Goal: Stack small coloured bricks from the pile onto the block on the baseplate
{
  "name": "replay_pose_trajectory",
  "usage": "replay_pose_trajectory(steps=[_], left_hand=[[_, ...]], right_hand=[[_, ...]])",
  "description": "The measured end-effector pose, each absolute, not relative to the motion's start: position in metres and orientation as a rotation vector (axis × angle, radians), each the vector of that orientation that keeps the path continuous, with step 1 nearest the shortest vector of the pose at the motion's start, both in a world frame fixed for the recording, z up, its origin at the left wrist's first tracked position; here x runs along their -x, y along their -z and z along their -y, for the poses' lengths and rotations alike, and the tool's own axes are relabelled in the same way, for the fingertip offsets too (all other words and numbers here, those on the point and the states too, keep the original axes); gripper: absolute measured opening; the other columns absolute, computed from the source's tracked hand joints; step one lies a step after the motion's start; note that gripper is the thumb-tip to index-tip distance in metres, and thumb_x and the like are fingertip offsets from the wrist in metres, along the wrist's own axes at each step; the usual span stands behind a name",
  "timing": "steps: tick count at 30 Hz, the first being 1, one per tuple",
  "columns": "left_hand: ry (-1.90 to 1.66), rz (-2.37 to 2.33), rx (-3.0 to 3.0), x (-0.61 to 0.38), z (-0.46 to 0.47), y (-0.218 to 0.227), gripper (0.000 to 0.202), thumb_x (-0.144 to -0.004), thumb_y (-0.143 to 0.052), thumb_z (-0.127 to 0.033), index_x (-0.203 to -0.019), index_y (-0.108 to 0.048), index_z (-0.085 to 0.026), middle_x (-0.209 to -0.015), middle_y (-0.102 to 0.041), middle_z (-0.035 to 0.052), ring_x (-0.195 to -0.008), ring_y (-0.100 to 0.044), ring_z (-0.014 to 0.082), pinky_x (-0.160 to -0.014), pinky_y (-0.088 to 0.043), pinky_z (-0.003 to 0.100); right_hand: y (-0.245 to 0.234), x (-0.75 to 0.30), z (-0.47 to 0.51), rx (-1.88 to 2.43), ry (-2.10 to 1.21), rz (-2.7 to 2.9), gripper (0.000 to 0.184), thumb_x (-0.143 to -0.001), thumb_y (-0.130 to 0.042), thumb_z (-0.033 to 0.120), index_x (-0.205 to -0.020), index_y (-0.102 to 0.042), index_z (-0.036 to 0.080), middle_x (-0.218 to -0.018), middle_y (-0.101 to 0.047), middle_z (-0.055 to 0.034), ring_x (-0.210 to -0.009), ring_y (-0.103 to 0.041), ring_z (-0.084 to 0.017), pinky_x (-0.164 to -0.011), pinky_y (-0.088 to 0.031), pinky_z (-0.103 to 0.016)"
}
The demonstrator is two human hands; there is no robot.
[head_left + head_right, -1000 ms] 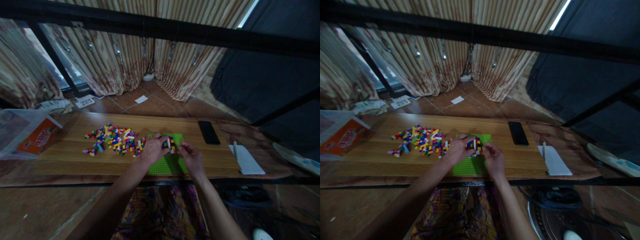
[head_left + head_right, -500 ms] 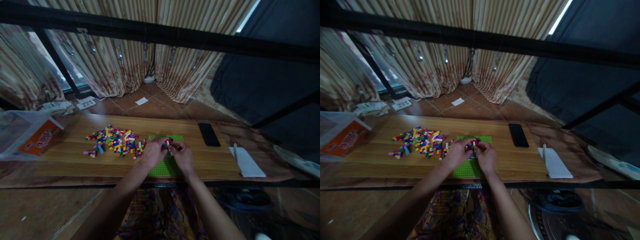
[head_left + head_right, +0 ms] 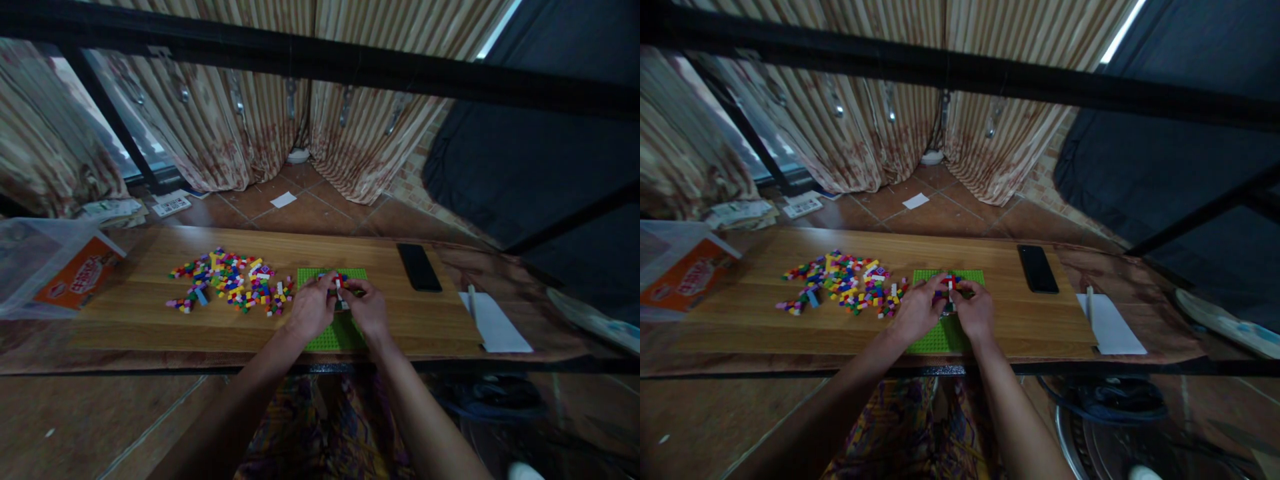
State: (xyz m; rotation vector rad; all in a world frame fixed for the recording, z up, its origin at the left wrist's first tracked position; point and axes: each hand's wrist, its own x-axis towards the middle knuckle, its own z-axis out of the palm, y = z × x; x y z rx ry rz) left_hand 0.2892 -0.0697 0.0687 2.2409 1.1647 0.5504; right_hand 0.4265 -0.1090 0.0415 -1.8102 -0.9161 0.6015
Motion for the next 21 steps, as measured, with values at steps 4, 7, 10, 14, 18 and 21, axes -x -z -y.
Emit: replay_pose_trajectory(steps=[4, 7, 10, 14, 18, 21], left_hand=[[-0.558, -1.154, -2.230, -0.289, 0.070, -0.069, 0.054, -0.086, -0.053, -0.012, -0.139, -0.049, -0.020, -0.112, -0.073, 0.0028, -0.114, -0.060, 0.0209, -0.105, -0.047, 0.038], [-0.583, -1.143, -2.259, -0.289, 0.070, -0.067, 0.054, -0.085, -0.053, -0.010, -0.138, -0.049, -0.020, -0.110, -0.072, 0.0035, -0.111, -0.060, 0.0208, -0.103, -0.048, 0.038], [-0.614, -1.080, -2.373, -0.291, 0.071, -0.062, 0.050, -0.084, -0.050, -0.006, -0.132, -0.054, -0.019, -0.115, -0.069, 0.0062, -0.111, -0.059, 0.0204, -0.103, -0.046, 0.038], [-0.581, -1.045, -2.535, -0.296, 0.072, -0.055, 0.045, -0.082, -0.048, -0.004, -0.123, -0.061, -0.016, -0.116, -0.065, 0.0103, -0.109, -0.057, 0.0229, -0.101, -0.046, 0.039], [-0.575, -1.069, -2.530, -0.298, 0.071, -0.051, 0.048, -0.079, -0.047, -0.001, -0.121, -0.062, -0.018, -0.114, -0.064, 0.0085, -0.105, -0.055, 0.0220, -0.099, -0.046, 0.037], [-0.570, -1.084, -2.504, -0.298, 0.070, -0.050, 0.050, -0.079, -0.047, -0.001, -0.122, -0.063, -0.020, -0.113, -0.064, 0.0078, -0.106, -0.055, 0.0219, -0.097, -0.047, 0.037]], right_hand=[[-0.042, -0.429, 0.103, 1.772, -0.736, 0.804, 0.034, -0.060, -0.072, 0.040, -0.087, -0.072, 0.018, -0.083, -0.075, -0.0053, -0.072, -0.067, -0.020, -0.069, -0.049, -0.032], [-0.041, -0.430, 0.098, 1.739, -0.802, 0.733, 0.032, -0.055, -0.073, 0.037, -0.082, -0.069, 0.019, -0.077, -0.073, -0.0033, -0.069, -0.066, -0.020, -0.066, -0.049, -0.030], [-0.040, -0.431, 0.095, 1.731, -0.833, 0.700, 0.030, -0.053, -0.073, 0.035, -0.077, -0.068, 0.019, -0.073, -0.071, -0.0019, -0.069, -0.065, -0.019, -0.066, -0.049, -0.029], [-0.039, -0.433, 0.094, 1.726, -0.852, 0.721, 0.031, -0.052, -0.073, 0.037, -0.076, -0.070, 0.018, -0.073, -0.070, -0.0019, -0.070, -0.064, -0.019, -0.066, -0.048, -0.029], [-0.038, -0.432, 0.093, 1.716, -0.831, 0.737, 0.029, -0.053, -0.072, 0.037, -0.075, -0.070, 0.018, -0.071, -0.069, -0.0011, -0.067, -0.063, -0.018, -0.065, -0.047, -0.029], [-0.038, -0.431, 0.093, 1.714, -0.809, 0.755, 0.027, -0.055, -0.071, 0.037, -0.074, -0.070, 0.019, -0.070, -0.070, -0.0010, -0.068, -0.063, -0.018, -0.067, -0.047, -0.029]])
